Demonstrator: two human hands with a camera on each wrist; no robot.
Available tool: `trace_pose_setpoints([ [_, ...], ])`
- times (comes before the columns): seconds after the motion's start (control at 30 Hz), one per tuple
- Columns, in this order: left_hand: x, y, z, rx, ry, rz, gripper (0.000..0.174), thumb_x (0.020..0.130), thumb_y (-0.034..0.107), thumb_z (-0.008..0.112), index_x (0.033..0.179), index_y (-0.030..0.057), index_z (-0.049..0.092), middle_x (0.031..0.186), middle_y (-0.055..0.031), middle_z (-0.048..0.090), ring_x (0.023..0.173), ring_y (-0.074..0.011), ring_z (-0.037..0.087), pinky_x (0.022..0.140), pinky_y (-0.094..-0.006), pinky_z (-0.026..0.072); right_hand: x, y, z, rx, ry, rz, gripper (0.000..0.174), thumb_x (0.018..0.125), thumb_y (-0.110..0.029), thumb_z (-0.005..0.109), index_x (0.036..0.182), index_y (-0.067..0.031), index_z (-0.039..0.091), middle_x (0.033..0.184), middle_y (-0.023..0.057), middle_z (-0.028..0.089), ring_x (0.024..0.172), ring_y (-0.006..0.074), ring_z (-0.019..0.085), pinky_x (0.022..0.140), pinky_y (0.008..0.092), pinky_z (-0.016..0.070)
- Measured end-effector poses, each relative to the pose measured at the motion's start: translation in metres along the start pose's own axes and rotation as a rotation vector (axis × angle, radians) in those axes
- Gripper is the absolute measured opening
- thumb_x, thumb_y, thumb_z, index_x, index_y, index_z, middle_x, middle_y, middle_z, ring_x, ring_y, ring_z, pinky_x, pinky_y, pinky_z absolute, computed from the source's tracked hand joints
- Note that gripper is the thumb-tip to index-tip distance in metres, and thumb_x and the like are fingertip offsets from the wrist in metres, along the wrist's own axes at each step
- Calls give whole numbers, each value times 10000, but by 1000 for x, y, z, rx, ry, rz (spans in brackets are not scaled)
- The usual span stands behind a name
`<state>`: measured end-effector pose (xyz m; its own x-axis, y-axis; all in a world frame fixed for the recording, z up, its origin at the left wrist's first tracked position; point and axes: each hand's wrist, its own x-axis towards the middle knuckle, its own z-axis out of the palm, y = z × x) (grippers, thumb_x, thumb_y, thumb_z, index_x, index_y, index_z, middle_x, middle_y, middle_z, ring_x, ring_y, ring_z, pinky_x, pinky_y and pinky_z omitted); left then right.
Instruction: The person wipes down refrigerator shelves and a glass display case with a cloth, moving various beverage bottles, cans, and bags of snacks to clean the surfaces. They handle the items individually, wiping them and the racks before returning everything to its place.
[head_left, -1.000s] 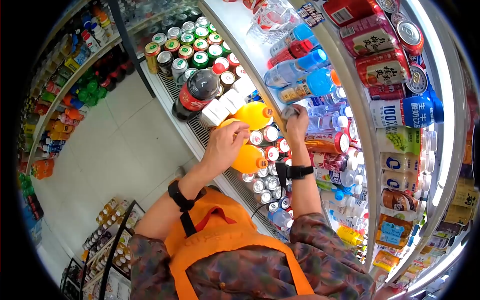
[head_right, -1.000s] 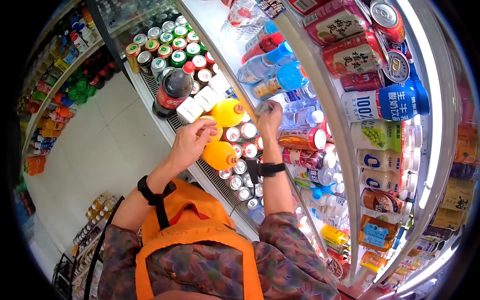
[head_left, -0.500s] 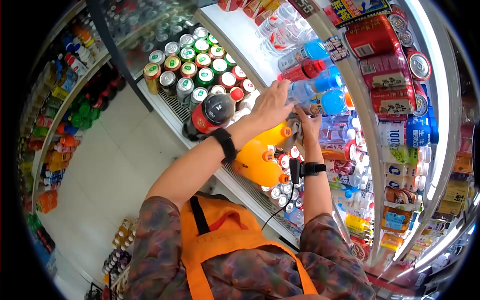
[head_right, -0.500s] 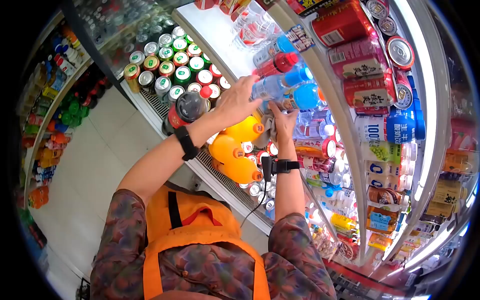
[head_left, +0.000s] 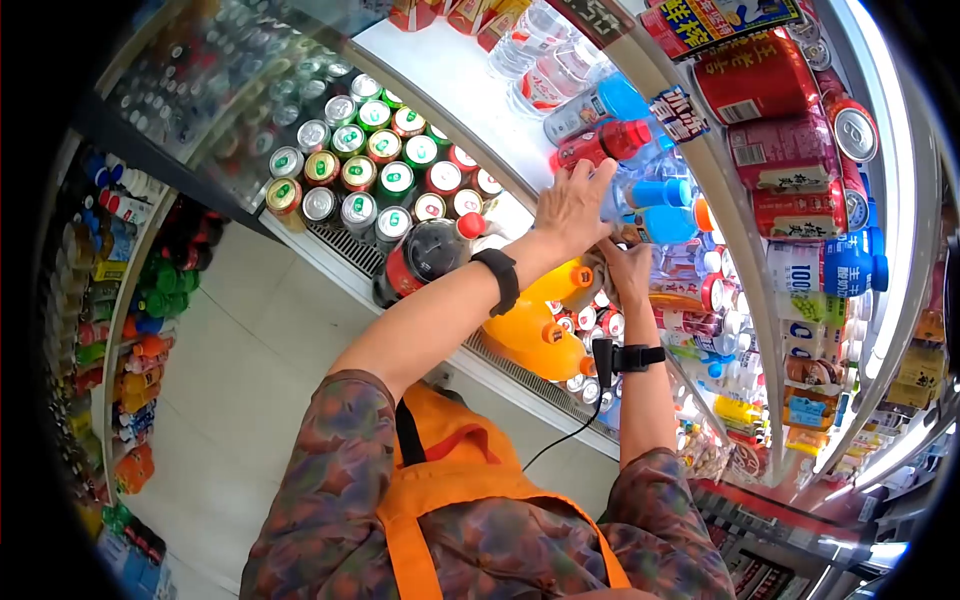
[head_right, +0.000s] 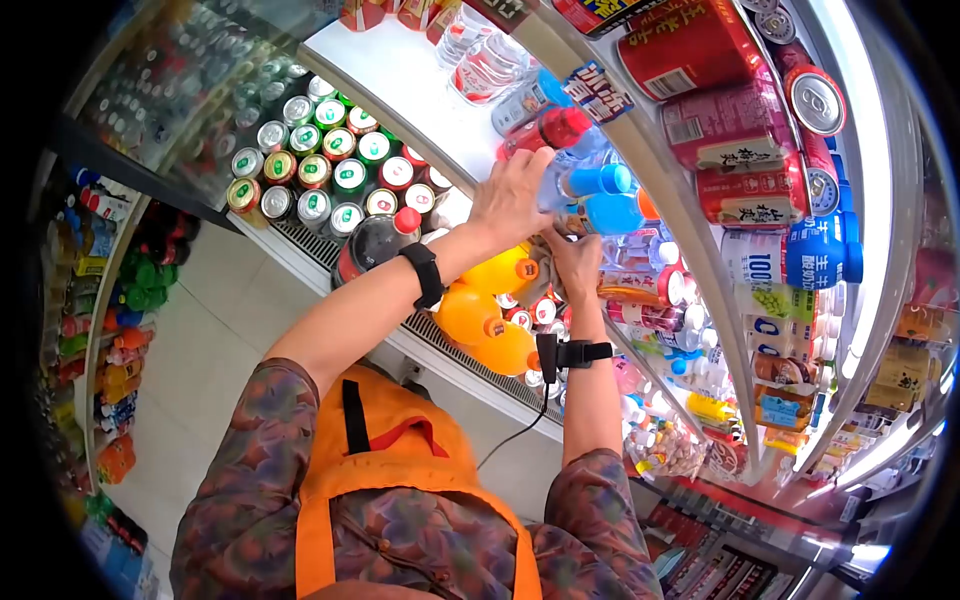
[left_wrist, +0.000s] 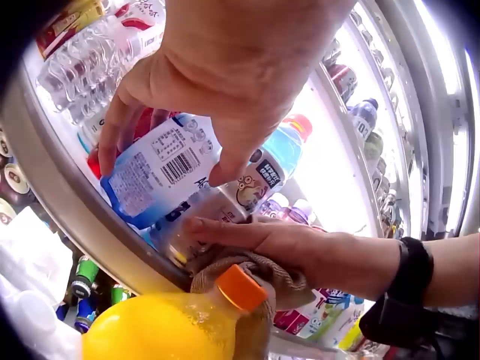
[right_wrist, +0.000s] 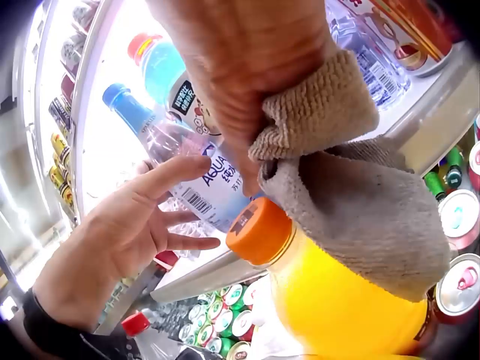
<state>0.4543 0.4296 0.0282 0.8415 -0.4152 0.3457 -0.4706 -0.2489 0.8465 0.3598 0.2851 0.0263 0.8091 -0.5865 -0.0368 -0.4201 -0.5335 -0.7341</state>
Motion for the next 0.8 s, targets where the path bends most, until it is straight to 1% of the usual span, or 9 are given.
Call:
trace_pose_setpoints([
  [0.2, 2, -1, -10, 113, -63, 145, 698, 613, 176, 808, 1229, 156, 482, 1127, -115, 518, 958, -419, 590, 715, -476, 549, -1, 21, 13, 194, 117, -89, 406, 751, -166, 812, 1034, 58, 625, 990, 131, 679, 857, 180, 648, 754, 304, 525],
  [0.3, -7, -9, -13, -69, 14, 221, 608, 627, 110, 759, 1181, 138, 509, 1149, -112, 518, 943, -397, 605, 743, -476, 535, -18, -1, 20, 249, 144, -104, 412, 775, -107, 795, 1090, 43, 576, 1063, 132, 639, 915, 180, 624, 795, 299, 519],
  [0.33, -10, -13, -17, -91, 63, 284, 571, 644, 85, 736, 1165, 130, 508, 1136, -109, 536, 946, -380, 610, 763, -471, 527, -21, 0, 24, 313, 182, -195, 309, 786, -155, 786, 984, 44, 656, 953, 111, 685, 852, 163, 636, 775, 310, 504],
  [0.43, -19, -14, -40, -251, 109, 328, 521, 649, 96, 755, 1117, 98, 528, 1073, -119, 589, 957, -357, 625, 790, -414, 537, -26, 17, 23, 95, 185, -235, 447, 759, -119, 805, 1129, 22, 599, 1068, 133, 646, 972, 225, 624, 872, 358, 499],
  [0.53, -30, -2, -75, -300, 210, 195, 540, 637, 119, 799, 1113, 81, 547, 1074, -109, 600, 935, -301, 649, 798, -360, 539, -28, 37, 18, -209, 191, -609, 537, 756, -108, 793, 1224, -7, 551, 1134, 133, 625, 1024, 240, 610, 879, 358, 498],
  [0.57, -31, -8, -84, -310, 210, 229, 574, 638, 146, 835, 1129, 53, 554, 1075, -101, 612, 926, -245, 656, 805, -325, 532, -34, 31, 21, 109, 142, -559, 649, 750, -104, 786, 1314, -33, 473, 1228, 141, 590, 1074, 234, 597, 896, 338, 495],
  [0.63, -38, -2, -114, -455, 227, 11, 598, 647, 138, 848, 1145, 12, 542, 1040, -101, 624, 929, -203, 649, 799, -312, 532, -34, 8, 20, 208, 60, -566, 725, 742, -125, 796, 1358, -72, 417, 1281, 156, 564, 1082, 253, 618, 909, 326, 501],
  [0.73, -48, 1, -146, -681, 244, -177, 596, 685, 75, 831, 1165, -6, 487, 1000, -93, 625, 889, -149, 634, 809, -278, 530, -34, -31, 21, 61, -6, -595, 689, 742, -144, 795, 1335, -106, 448, 1282, 165, 567, 1096, 314, 628, 912, 352, 514],
  [0.8, -54, -8, -157, -735, 299, -143, 575, 696, 73, 827, 1154, -2, 488, 1004, -88, 617, 909, -152, 631, 817, -273, 530, -27, -46, 30, 110, -52, -589, 613, 760, -137, 778, 1296, -94, 486, 1221, 158, 610, 1097, 322, 625, 892, 359, 519],
])
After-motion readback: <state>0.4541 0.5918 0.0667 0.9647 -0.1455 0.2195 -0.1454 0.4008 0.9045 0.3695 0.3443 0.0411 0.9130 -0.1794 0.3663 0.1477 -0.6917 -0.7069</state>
